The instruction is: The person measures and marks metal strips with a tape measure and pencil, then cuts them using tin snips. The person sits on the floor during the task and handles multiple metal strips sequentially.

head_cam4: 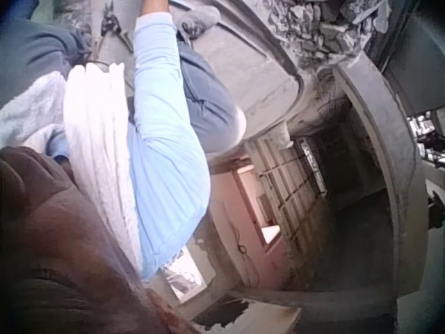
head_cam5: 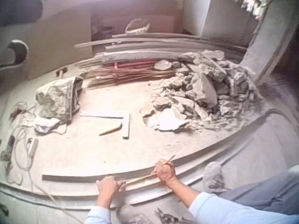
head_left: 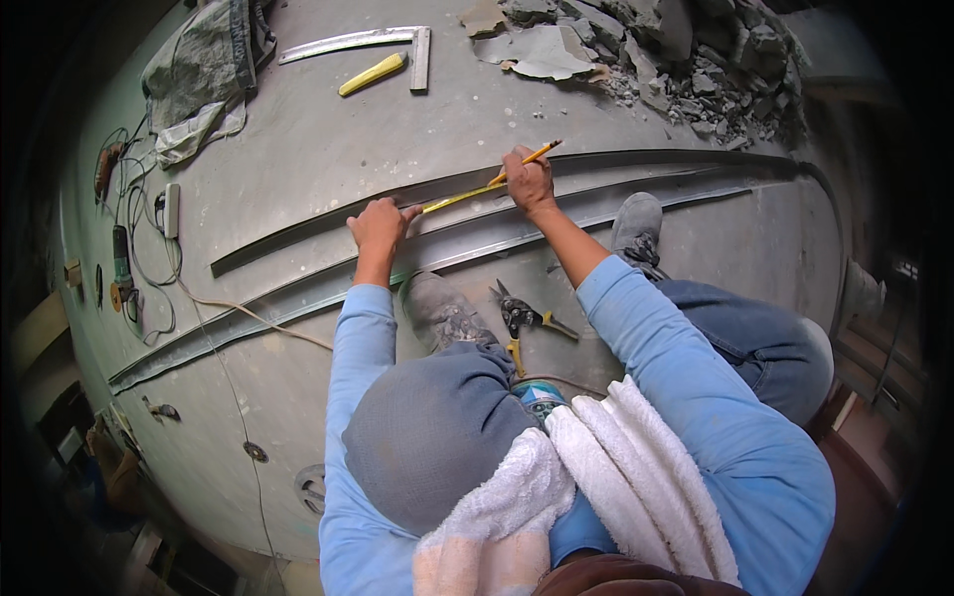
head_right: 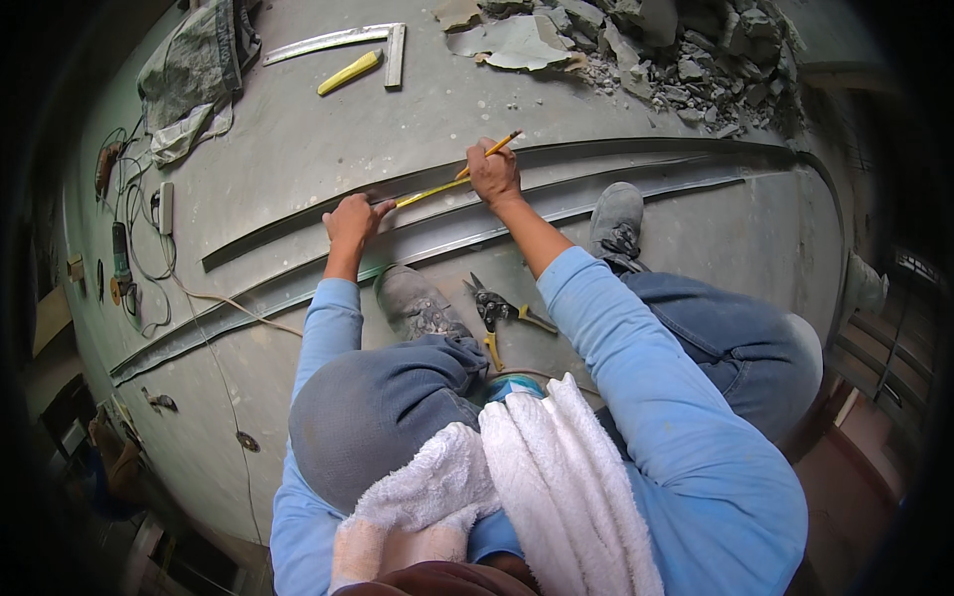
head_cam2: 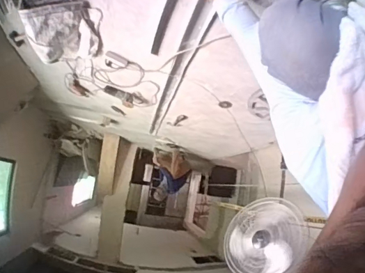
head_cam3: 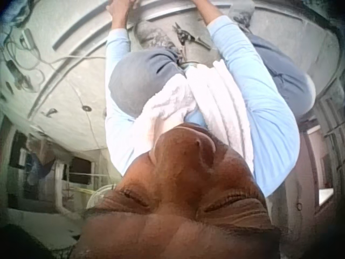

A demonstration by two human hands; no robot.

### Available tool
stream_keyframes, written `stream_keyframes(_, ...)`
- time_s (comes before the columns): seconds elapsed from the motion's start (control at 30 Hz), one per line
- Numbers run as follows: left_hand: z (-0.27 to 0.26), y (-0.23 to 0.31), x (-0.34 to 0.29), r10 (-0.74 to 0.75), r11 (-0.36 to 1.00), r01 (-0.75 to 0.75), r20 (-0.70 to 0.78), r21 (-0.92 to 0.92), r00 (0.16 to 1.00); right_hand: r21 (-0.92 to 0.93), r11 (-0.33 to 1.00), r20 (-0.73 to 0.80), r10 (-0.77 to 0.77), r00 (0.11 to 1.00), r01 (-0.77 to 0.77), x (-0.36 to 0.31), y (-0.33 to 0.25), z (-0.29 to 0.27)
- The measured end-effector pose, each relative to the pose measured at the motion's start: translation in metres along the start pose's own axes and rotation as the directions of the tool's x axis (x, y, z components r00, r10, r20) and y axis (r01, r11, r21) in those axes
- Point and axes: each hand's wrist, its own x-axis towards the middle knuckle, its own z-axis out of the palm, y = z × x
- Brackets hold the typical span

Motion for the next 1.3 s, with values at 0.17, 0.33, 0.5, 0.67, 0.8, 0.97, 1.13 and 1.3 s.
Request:
stream_keyframes(0.17,-0.003,-0.008,-0.012,0.04,0.994,-0.007,0.289,-0.113,0.957,0.611,0.667,0.06,0.497,0.866,-0.426,-0.031,0.029,-0.02)
stream_keyframes(0.33,0.007,0.034,-0.02,0.167,0.958,-0.083,0.299,-0.274,0.939,0.547,0.452,0.246,0.718,0.651,-0.705,-0.095,0.012,-0.017)
stream_keyframes(0.5,0.009,0.095,-0.027,0.257,0.954,-0.211,0.22,-0.213,0.941,0.681,0.268,0.172,0.846,0.505,-0.682,-0.077,0.017,-0.017)
stream_keyframes(0.67,0.008,0.127,-0.012,0.281,0.951,-0.267,0.077,-0.154,0.957,0.697,0.194,0.24,0.844,0.48,-0.69,-0.033,0.058,-0.051)
stream_keyframes(0.8,0.022,0.126,-0.004,0.293,0.949,-0.283,0.057,-0.142,0.954,0.602,0.236,0.297,0.821,0.488,-0.763,-0.014,0.079,-0.067)
stream_keyframes(0.97,0.025,0.112,0.007,0.43,0.896,-0.375,0.257,-0.237,0.866,0.631,0.158,0.356,0.811,0.465,-0.76,-0.009,0.085,-0.06)
stream_keyframes(1.13,0.012,0.103,0.003,0.538,0.834,-0.459,0.27,-0.305,0.798,0.621,0.176,0.35,0.81,0.471,-0.764,-0.007,0.088,-0.055)
stream_keyframes(1.3,0.015,0.107,-0.009,0.674,0.735,-0.668,0.007,-0.116,0.739,0.625,0.159,0.287,0.864,0.414,-0.764,-0.003,0.088,-0.055)
